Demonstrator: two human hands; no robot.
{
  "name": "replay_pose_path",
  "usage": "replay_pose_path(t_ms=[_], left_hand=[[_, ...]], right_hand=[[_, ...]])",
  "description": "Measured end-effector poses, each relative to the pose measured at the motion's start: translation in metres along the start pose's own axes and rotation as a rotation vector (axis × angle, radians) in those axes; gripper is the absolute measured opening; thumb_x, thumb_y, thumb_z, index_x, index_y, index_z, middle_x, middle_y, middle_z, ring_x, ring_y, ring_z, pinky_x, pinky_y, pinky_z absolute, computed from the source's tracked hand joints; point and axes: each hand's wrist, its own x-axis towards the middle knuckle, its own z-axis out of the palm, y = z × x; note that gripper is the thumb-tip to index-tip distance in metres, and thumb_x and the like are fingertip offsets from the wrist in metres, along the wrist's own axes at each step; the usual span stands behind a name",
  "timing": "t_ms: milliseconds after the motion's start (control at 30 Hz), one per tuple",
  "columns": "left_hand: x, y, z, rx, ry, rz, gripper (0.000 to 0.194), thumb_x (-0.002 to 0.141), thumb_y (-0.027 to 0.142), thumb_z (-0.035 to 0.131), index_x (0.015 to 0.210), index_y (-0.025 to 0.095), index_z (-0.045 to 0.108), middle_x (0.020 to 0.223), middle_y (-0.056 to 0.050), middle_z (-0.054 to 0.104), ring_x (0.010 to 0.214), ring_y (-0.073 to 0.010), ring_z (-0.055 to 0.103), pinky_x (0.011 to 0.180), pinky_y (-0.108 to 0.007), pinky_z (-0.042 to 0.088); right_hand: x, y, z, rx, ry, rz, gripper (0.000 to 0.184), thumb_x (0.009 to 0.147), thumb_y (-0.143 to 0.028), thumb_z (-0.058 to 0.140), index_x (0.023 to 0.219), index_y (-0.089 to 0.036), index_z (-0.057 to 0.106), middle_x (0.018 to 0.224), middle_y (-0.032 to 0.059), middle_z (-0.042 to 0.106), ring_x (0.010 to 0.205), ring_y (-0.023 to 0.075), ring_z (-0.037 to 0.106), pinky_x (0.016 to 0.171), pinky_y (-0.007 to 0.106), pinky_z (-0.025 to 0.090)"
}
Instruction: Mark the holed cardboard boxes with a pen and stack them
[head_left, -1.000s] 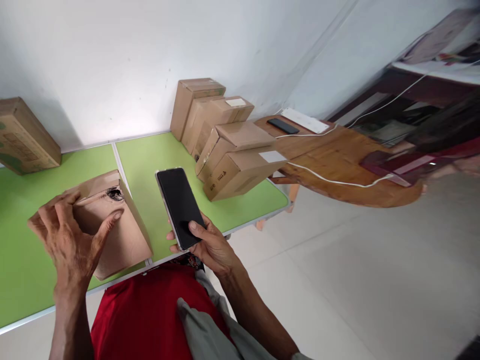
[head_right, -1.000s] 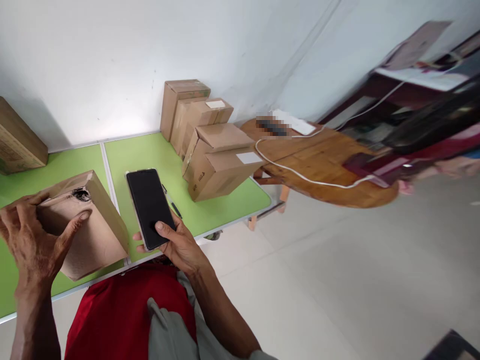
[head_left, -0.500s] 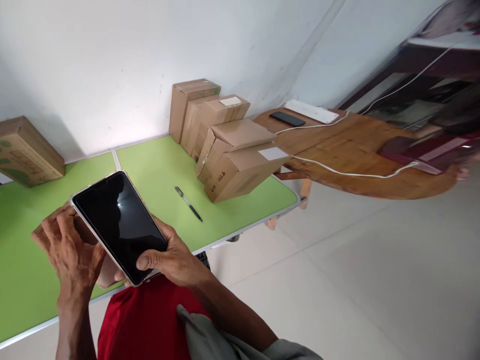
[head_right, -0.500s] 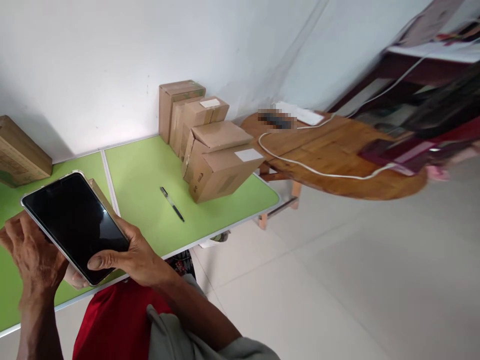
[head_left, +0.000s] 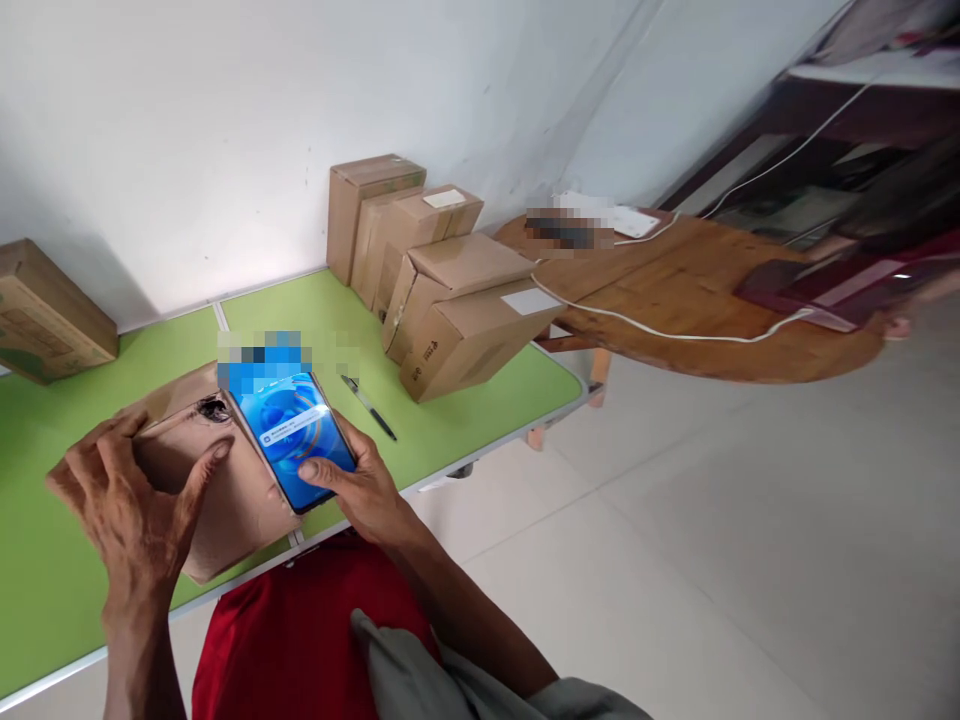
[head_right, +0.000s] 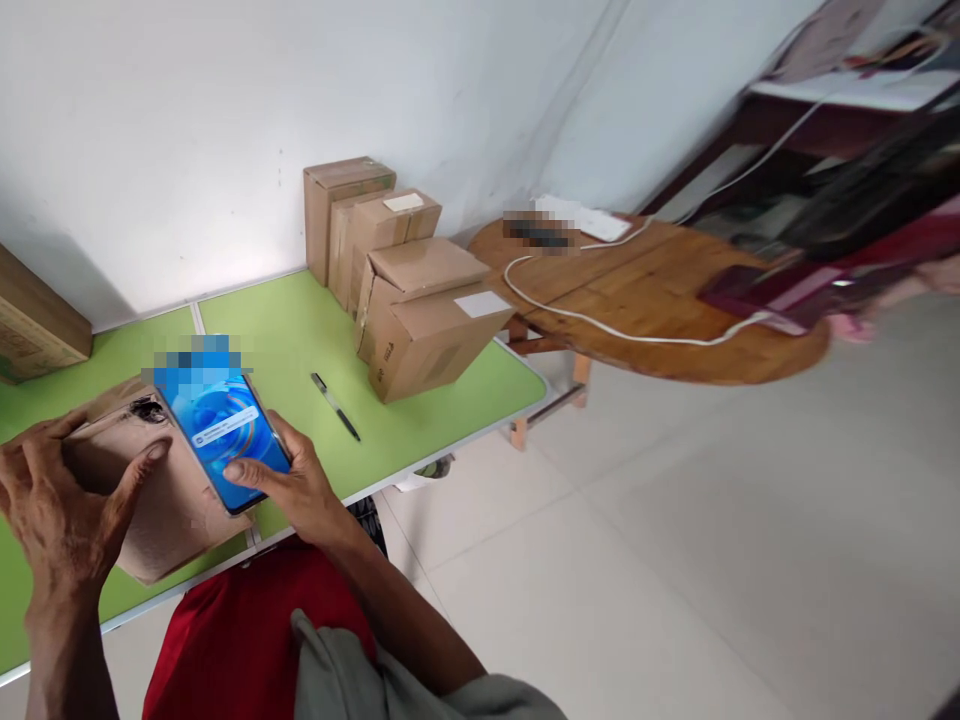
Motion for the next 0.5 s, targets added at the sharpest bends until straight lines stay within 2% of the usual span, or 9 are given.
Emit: replay_pose_path(t_ms=[133, 267, 367, 500], left_hand=[[0.000, 0.000, 0.000, -0.021, 0.018, 0.007, 0.091, 0.091, 0.093, 0.060, 0.144, 0.019, 0.067, 0.149, -0.026, 0.066, 0.145, -0.0511, 0.053, 0.130, -0.074, 0.026], [0.000, -0.002, 0.001, -0.031, 0.035, 0.015, 0.089, 0.090, 0.092, 0.063, 0.142, 0.021, 0.067, 0.146, -0.026, 0.065, 0.145, -0.0512, 0.053, 0.130, -0.075, 0.026], [-0.001, -0.004, 0.003, -0.035, 0.033, 0.013, 0.093, 0.089, 0.094, 0.062, 0.142, 0.018, 0.067, 0.143, -0.027, 0.065, 0.144, -0.0522, 0.052, 0.129, -0.076, 0.026], [-0.003, -0.006, 0.005, -0.006, 0.035, 0.018, 0.097, 0.091, 0.096, 0.057, 0.142, 0.014, 0.068, 0.143, -0.029, 0.066, 0.141, -0.0525, 0.054, 0.127, -0.075, 0.028]], right_hand=[[0.010, 0.007, -0.026, -0.132, 0.111, 0.054, 0.057, 0.083, -0.064, 0.094, 0.121, -0.026, 0.073, 0.104, 0.0031, 0.077, 0.074, 0.0234, 0.079, 0.071, 0.038, 0.067], [0.024, 0.024, -0.056, -0.513, 0.275, 0.014, 0.056, 0.084, -0.073, 0.080, 0.104, -0.022, 0.070, 0.092, 0.0031, 0.073, 0.075, 0.0220, 0.071, 0.070, 0.035, 0.061], [0.031, 0.039, -0.077, -0.706, 0.331, 0.005, 0.051, 0.082, -0.072, 0.074, 0.091, -0.022, 0.067, 0.083, 0.0024, 0.070, 0.077, 0.0217, 0.065, 0.069, 0.033, 0.055], [0.033, 0.048, -0.095, -0.882, 0.347, 0.024, 0.038, 0.080, -0.059, 0.076, 0.082, -0.024, 0.063, 0.078, 0.0011, 0.068, 0.074, 0.0221, 0.062, 0.069, 0.032, 0.049]])
